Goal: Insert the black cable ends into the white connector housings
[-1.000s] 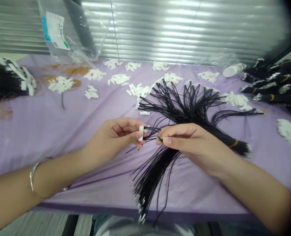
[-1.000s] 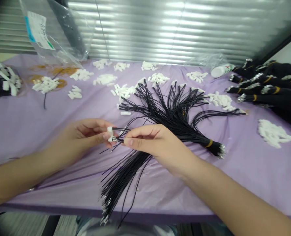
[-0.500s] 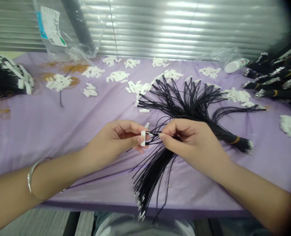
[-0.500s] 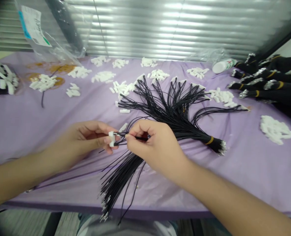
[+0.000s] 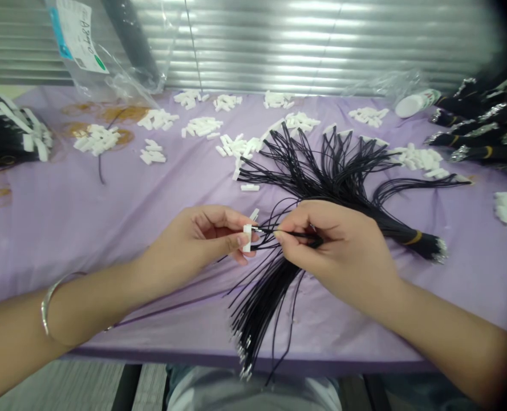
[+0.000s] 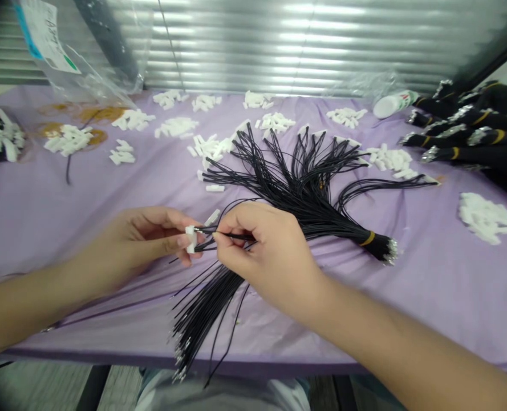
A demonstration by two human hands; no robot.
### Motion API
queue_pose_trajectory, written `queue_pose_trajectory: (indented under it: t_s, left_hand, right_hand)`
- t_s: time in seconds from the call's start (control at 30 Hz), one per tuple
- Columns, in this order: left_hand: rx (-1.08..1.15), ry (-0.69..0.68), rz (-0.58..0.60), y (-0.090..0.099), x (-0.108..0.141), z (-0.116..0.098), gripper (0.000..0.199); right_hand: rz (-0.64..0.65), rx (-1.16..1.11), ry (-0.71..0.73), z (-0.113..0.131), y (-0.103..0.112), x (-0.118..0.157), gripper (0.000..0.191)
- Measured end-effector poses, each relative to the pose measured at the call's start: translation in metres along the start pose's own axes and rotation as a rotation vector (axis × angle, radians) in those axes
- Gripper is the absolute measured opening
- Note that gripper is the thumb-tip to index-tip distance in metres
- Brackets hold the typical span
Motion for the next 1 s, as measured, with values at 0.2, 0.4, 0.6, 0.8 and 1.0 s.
queue_pose_trajectory:
  t_s: [0.2,0.4,0.6,0.8,1.0]
  left_hand:
    - [0.018,0.006,0.017,0.0004,0.0003,0.0011,0.01]
    - [-0.003,0.002,0.015,0.001,0.0006,0.0016,0.012]
    - [-0.001,-0.001,0.024,0.0004,0.0014,0.0006,0.01]
    - [-0.027,0.007,0.016,-0.0015,0.0012,-0.0004,0.008]
    - [-0.008,0.012,0.022,-0.0015,-0.0003,0.0011,0.011]
  right_hand:
    - [0.013,0.046,0.086,0.0027,0.0025,-0.0007,0.014]
    - [0.007,0.056,0.106,0.0035,0.0024,-0.0011,0.013]
    - [0.025,0.065,0.103,0.0026,0.0004,-0.0022,0.012]
    - [0.003,0.021,0.015,0.001,-0.0013,-0.0007,0.01]
    - [-0.012,0.021,0.006,0.0002,-0.005,0.0008,0.01]
Point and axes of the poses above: each hand's wrist, its own x-axis away from the middle knuckle, its own y-axis out of the back of the hand, z = x × y, the point moved 3 cm from there along -x, towards the middle knuckle, and after that the axes turned 7 degrees about x, right-handed, at the moved point
